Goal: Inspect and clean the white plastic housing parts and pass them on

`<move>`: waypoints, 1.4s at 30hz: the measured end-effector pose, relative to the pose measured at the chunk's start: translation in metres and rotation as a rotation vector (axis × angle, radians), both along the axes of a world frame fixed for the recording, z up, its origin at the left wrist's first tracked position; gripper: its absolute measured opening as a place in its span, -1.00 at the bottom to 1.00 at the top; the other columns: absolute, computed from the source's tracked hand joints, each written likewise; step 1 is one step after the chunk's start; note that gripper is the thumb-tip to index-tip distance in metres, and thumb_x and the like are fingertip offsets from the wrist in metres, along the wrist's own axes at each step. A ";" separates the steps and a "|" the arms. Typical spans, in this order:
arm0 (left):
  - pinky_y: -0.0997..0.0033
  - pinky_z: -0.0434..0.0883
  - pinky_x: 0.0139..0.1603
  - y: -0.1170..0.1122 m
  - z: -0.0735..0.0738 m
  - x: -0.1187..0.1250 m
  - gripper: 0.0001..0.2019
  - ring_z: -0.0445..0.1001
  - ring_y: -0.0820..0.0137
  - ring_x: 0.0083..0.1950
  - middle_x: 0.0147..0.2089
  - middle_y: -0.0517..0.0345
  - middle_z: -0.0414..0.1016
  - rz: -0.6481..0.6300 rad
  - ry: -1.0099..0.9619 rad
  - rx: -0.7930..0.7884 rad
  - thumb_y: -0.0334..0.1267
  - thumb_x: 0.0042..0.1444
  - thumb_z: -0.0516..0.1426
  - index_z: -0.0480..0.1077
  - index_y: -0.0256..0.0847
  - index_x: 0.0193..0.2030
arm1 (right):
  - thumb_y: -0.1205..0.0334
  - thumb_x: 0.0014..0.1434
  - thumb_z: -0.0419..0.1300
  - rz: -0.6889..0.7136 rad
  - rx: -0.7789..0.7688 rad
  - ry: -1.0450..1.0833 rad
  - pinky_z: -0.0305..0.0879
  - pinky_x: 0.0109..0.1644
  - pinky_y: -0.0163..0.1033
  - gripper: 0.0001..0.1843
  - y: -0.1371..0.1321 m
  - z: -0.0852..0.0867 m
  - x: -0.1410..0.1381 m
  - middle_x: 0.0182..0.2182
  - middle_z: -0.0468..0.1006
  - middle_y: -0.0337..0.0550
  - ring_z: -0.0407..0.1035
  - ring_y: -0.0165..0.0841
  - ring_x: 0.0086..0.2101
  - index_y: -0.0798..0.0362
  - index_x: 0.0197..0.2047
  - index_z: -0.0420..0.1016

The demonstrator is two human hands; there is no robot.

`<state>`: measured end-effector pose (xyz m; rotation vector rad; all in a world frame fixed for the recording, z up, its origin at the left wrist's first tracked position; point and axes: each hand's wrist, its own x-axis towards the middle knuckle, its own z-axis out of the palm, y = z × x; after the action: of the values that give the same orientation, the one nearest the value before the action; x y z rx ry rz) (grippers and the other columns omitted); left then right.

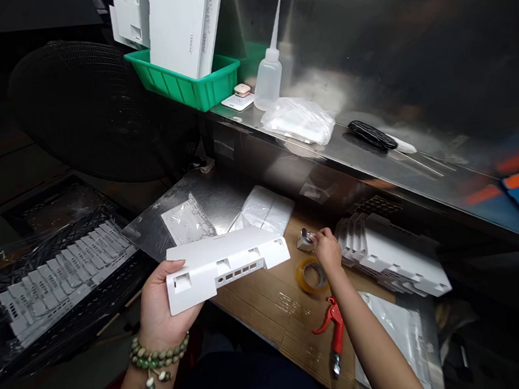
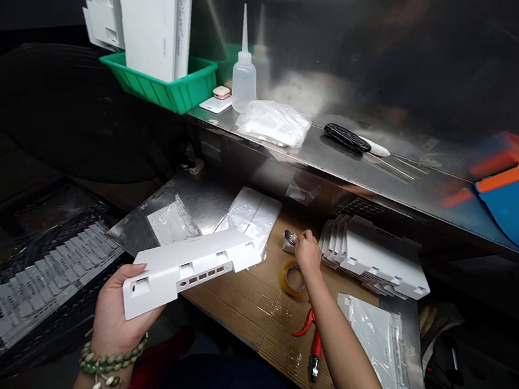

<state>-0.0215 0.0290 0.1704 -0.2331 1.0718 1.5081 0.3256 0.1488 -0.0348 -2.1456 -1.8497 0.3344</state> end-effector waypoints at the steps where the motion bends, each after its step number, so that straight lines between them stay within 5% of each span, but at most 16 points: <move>1: -0.10 0.67 -0.09 0.001 0.001 0.002 -0.50 0.70 0.05 -0.20 -0.21 -0.09 0.69 -0.003 -0.006 0.004 -0.55 0.03 0.07 0.42 -0.37 0.16 | 0.10 0.36 0.24 0.001 0.015 0.019 0.49 0.05 -0.01 -0.71 0.000 0.002 0.000 0.03 0.54 -0.07 0.49 -0.25 -0.04 0.08 0.05 0.50; 5: -0.17 0.65 -0.06 0.004 0.009 0.014 -0.48 0.69 -0.02 -0.14 -0.20 -0.14 0.69 -0.015 -0.047 0.038 -0.51 0.03 0.08 0.44 -0.40 0.18 | 0.06 0.35 0.24 -0.063 0.156 0.138 0.42 0.10 0.02 -0.73 -0.006 0.024 0.000 -0.05 0.55 -0.08 0.46 -0.24 -0.05 0.09 -0.06 0.55; 10: -0.12 0.66 -0.09 0.004 0.020 0.031 -0.45 0.69 0.00 -0.17 -0.29 -0.05 0.68 -0.015 -0.081 0.072 -0.48 0.01 0.07 0.46 -0.35 0.19 | -0.12 0.39 0.10 -0.179 0.430 0.371 0.40 0.05 -0.06 -0.53 -0.055 0.094 -0.033 -0.04 0.52 0.01 0.44 -0.20 -0.05 0.07 0.08 0.56; 14: 0.02 0.68 -0.23 0.001 0.028 0.045 -0.44 0.69 0.05 -0.24 -0.38 0.02 0.66 -0.015 -0.072 0.072 -0.49 -0.02 0.07 0.48 -0.31 0.17 | 0.08 0.34 0.24 -0.082 0.572 0.688 0.42 0.05 -0.11 -0.64 -0.114 0.158 -0.082 0.05 0.52 -0.04 0.45 -0.22 0.02 -0.06 0.16 0.53; 18: 0.21 0.67 -0.29 -0.005 0.034 0.058 -0.49 0.67 0.18 -0.34 -0.36 0.06 0.66 0.007 -0.022 0.056 -0.50 -0.04 0.09 0.52 -0.28 0.10 | 0.26 0.27 0.32 0.059 0.611 0.668 0.43 -0.07 -0.16 -0.74 -0.141 0.196 -0.109 -0.12 0.54 -0.13 0.45 -0.28 -0.12 -0.10 0.03 0.61; 25: 0.33 0.65 -0.39 -0.016 0.040 0.074 -0.48 0.66 0.21 -0.35 -0.25 0.09 0.69 -0.017 -0.006 0.065 -0.51 -0.09 0.12 0.54 -0.18 0.06 | 0.38 0.26 0.31 0.111 0.717 0.525 0.40 -0.21 -0.22 -0.78 -0.146 0.211 -0.114 -0.24 0.47 -0.17 0.43 -0.35 -0.24 -0.04 -0.05 0.61; 42: 0.38 0.64 -0.40 -0.022 0.043 0.076 -0.37 0.68 0.19 -0.29 -0.15 0.09 0.71 -0.026 -0.037 0.121 -0.51 -0.11 0.14 0.49 -0.12 0.18 | 0.41 0.23 0.32 0.174 0.683 0.529 0.40 -0.24 -0.27 -0.76 -0.154 0.218 -0.123 -0.26 0.48 -0.17 0.43 -0.39 -0.27 -0.01 -0.05 0.61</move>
<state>0.0548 0.0072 0.2136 -0.1619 0.9476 1.5335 0.2029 -0.0050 0.1832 -1.2925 -1.5380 0.2278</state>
